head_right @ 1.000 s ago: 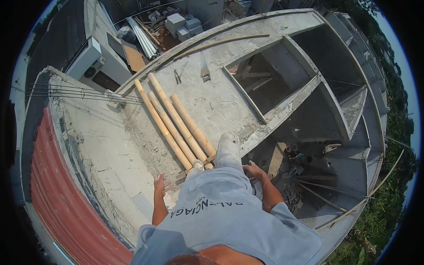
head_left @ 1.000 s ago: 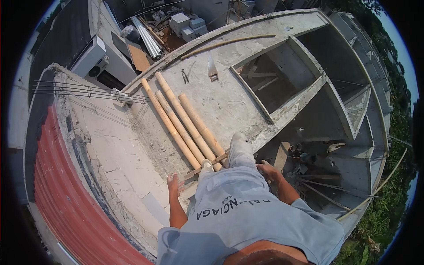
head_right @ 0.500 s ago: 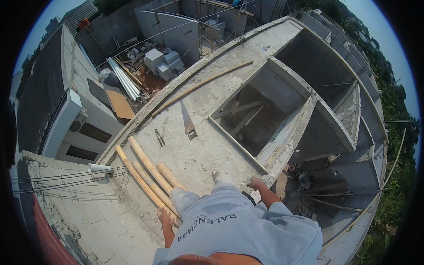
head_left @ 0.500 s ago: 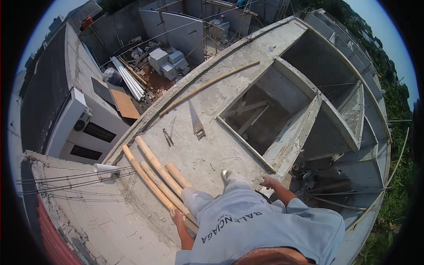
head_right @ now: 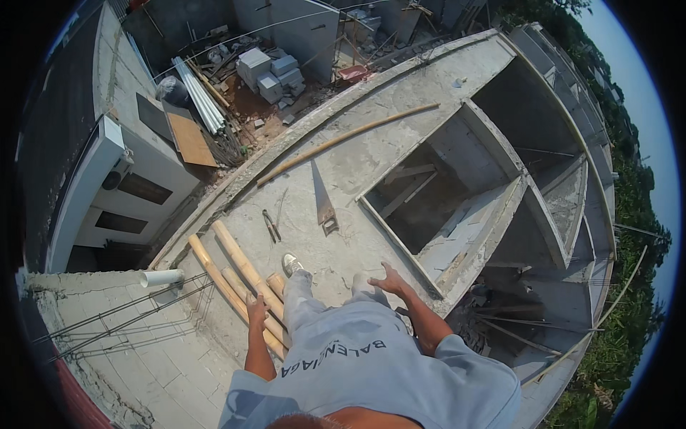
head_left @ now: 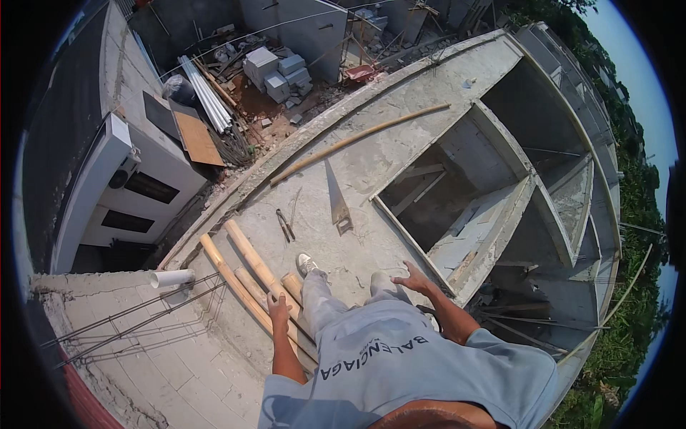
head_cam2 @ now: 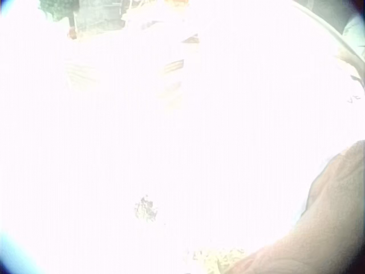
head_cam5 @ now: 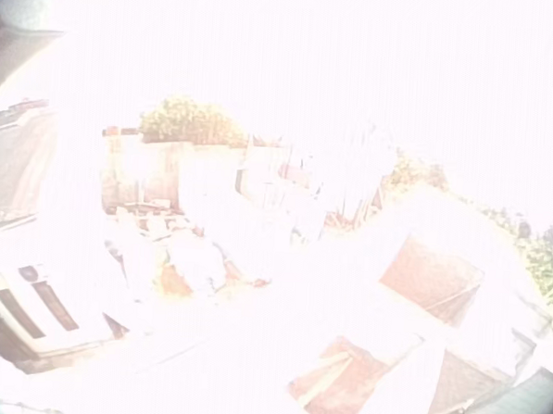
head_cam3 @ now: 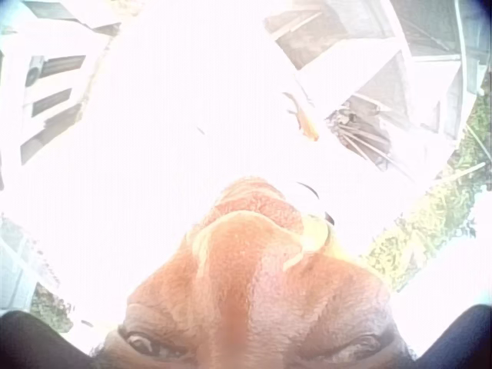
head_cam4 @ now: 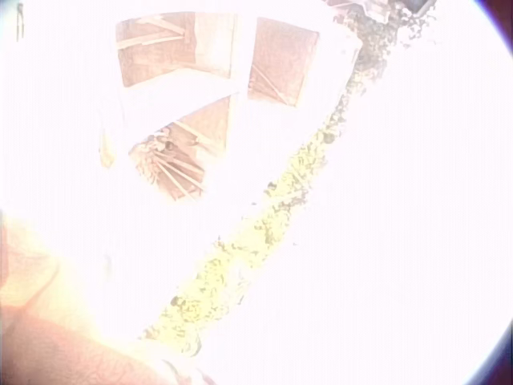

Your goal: Secure a metal frame component to a concrete pillar using wire and pliers while checking level.

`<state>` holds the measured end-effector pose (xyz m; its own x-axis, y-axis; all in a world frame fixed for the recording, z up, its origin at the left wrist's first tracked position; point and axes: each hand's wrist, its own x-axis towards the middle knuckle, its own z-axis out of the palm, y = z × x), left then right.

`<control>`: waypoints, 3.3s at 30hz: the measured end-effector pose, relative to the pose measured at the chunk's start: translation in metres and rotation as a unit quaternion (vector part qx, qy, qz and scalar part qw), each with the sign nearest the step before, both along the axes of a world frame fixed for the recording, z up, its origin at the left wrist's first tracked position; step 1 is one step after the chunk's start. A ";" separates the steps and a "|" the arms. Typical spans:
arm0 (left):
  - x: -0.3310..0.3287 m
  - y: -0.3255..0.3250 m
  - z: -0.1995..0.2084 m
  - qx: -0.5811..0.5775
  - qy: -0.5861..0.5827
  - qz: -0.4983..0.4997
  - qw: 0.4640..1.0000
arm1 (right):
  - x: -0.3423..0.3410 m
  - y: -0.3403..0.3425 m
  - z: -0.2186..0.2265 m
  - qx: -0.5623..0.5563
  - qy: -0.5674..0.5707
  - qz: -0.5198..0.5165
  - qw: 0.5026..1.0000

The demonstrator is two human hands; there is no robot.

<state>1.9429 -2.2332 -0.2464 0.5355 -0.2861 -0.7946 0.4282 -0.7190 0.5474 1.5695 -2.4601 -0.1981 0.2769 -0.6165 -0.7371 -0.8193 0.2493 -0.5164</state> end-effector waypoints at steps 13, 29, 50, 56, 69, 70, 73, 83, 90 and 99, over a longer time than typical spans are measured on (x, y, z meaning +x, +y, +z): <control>0.206 -0.145 -0.198 0.065 -0.176 -0.131 0.973 | 0.172 -0.010 -0.156 0.050 0.090 0.182 0.978; 0.134 -0.276 -0.555 0.223 -0.269 -0.315 0.882 | 0.202 -0.082 -0.153 0.062 0.264 0.125 0.954; 0.130 -0.244 -0.115 -0.196 0.305 -0.176 0.915 | 0.216 -0.036 -0.156 -0.021 0.014 0.005 1.000; 0.093 -0.238 0.057 -0.268 0.198 -0.305 0.892 | 0.321 -0.082 -0.005 0.342 -0.403 -0.409 0.744; 0.077 -0.275 0.195 -0.338 -0.017 -0.164 0.927 | 0.226 -0.122 0.023 0.293 -0.586 -0.574 0.492; 0.084 -0.276 0.198 -0.337 -0.030 -0.162 0.927 | 0.206 -0.121 0.026 0.292 -0.582 -0.578 0.492; 0.099 -0.280 0.202 -0.335 -0.062 -0.177 0.923 | 0.152 -0.124 0.063 0.109 -0.496 -0.623 0.595; 0.044 -0.349 0.207 -0.314 0.065 -0.474 0.820 | 0.064 -0.078 0.121 -0.202 -0.445 -0.659 0.572; 0.014 -0.410 0.228 -0.301 0.221 -0.653 0.658 | 0.147 -0.038 0.149 -0.249 -0.473 -0.704 0.468; 0.012 -0.412 0.236 -0.177 0.372 -0.846 0.340 | 0.204 -0.038 0.192 -0.315 -0.453 -0.698 0.456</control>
<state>1.9551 -2.6451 -0.0108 -0.9433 0.1666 -0.2870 -0.3199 -0.2266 0.9200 1.7738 -2.4981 -0.0064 -0.6946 -0.6694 -0.2634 0.5315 -0.2309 -0.8149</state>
